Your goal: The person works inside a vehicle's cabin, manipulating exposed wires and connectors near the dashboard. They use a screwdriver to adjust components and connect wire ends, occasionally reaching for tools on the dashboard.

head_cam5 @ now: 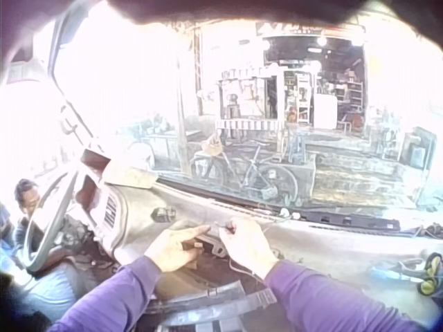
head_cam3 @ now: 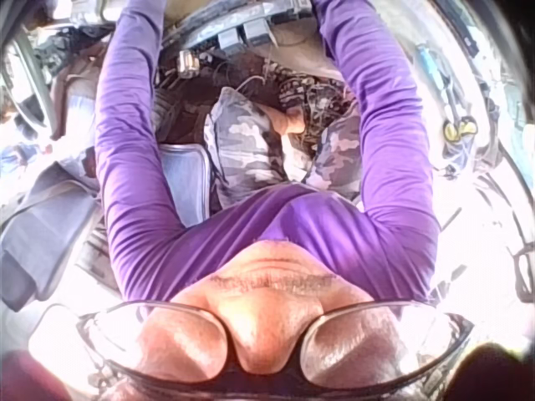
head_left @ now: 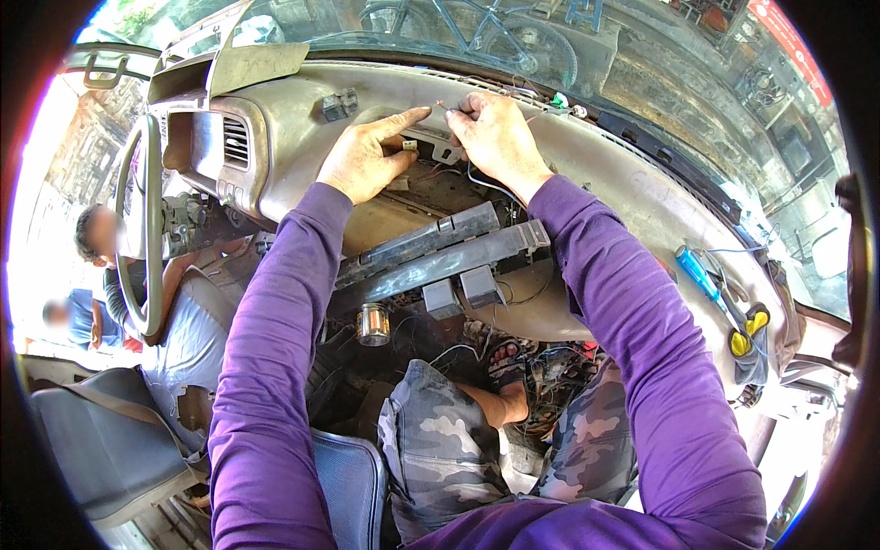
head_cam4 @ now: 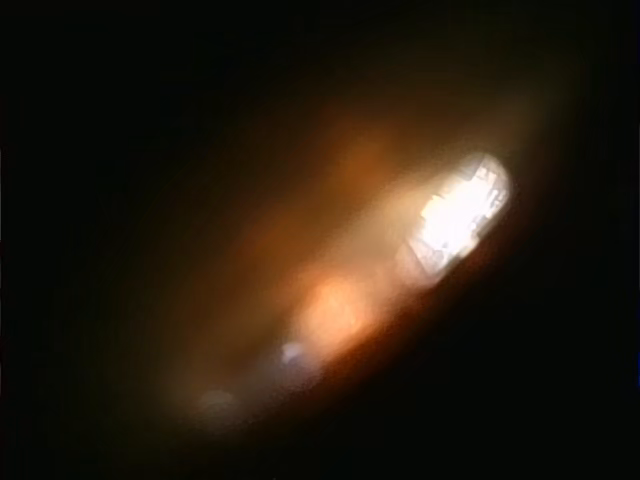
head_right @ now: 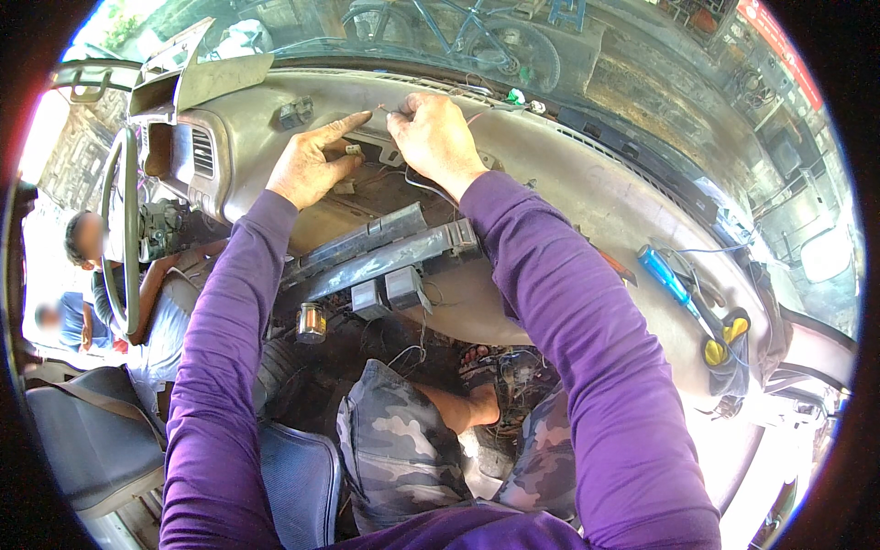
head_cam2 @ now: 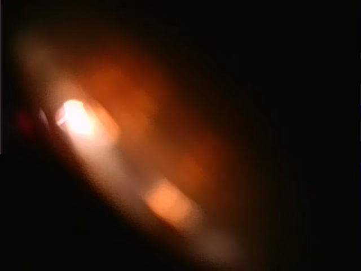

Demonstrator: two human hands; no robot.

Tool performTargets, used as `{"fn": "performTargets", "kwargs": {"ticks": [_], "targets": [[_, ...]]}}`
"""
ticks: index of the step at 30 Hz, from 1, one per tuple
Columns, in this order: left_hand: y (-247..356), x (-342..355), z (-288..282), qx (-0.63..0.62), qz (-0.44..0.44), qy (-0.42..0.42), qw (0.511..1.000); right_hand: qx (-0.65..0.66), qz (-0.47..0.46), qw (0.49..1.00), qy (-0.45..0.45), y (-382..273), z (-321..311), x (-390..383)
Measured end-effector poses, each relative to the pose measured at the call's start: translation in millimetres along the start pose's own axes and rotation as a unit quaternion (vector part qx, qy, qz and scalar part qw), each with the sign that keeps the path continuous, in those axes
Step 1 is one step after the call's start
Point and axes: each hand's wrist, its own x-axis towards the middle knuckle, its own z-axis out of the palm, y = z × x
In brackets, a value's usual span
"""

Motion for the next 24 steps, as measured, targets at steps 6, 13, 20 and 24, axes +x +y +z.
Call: {"fn": "performTargets", "kwargs": {"ticks": [6, 13, 20, 24], "targets": [[-0.5, -0.5, -1.1, 0.003, 0.010, -0.009, 1.000, -0.003, -0.014, 1.000, 0.001, 2.0, 0.9, 1.3], [3.1, -1.1, -2.2, 0.021, -0.004, -0.021, 1.000, 0.001, -0.013, 1.000, -0.006, 2.7, 2.3, 0.6], [3.5, -1.1, 0.2, 0.008, 0.025, -0.016, 1.000, 0.005, -0.020, 1.000, -0.019, 0.3, 0.3, -0.1], [0.0, -2.7, -1.1, -0.012, 0.018, -0.016, 1.000, -0.012, -0.021, 1.000, 0.004, -3.1, 0.0, -1.6]]}}
